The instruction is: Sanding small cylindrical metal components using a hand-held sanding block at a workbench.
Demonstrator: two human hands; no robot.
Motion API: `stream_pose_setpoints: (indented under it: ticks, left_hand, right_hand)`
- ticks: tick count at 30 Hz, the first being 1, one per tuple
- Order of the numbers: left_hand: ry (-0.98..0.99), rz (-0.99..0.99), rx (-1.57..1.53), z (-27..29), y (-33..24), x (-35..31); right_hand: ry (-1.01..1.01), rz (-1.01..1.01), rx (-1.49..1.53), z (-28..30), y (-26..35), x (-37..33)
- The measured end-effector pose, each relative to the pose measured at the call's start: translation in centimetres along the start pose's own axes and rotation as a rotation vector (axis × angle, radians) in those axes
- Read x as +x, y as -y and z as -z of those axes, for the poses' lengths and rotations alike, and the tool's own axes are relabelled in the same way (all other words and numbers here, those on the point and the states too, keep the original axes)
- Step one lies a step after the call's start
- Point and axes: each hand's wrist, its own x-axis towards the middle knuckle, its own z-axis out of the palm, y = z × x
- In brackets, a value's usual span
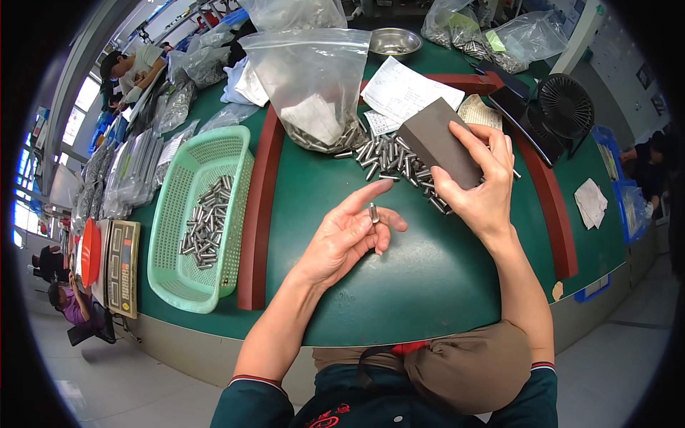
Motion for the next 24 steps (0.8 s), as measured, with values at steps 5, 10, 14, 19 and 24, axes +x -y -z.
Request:
stream_pose_setpoints:
  ticks: [5,10,14,19,24]
  left_hand:
    - [0.03,-0.037,0.036,0.3,0.0,0.0]
    - [0.028,-0.047,0.092,0.6,0.1,0.2]
    - [-0.052,-0.172,0.418,0.7,0.6,0.3]
    - [-0.087,-0.228,0.493,0.5,0.9,0.3]
    - [-0.112,-0.293,0.593,0.2,1.1,0.3]
  right_hand:
    - [-0.024,0.002,0.02,-0.3,-0.2,0.0]
    - [-0.025,-0.002,0.006,-0.2,-0.3,-0.1]
    - [-0.026,-0.007,0.009,-0.2,-0.2,0.0]
    - [-0.016,-0.001,-0.003,0.0,-0.1,0.0]
    - [-0.003,-0.001,-0.014,0.1,0.0,0.0]
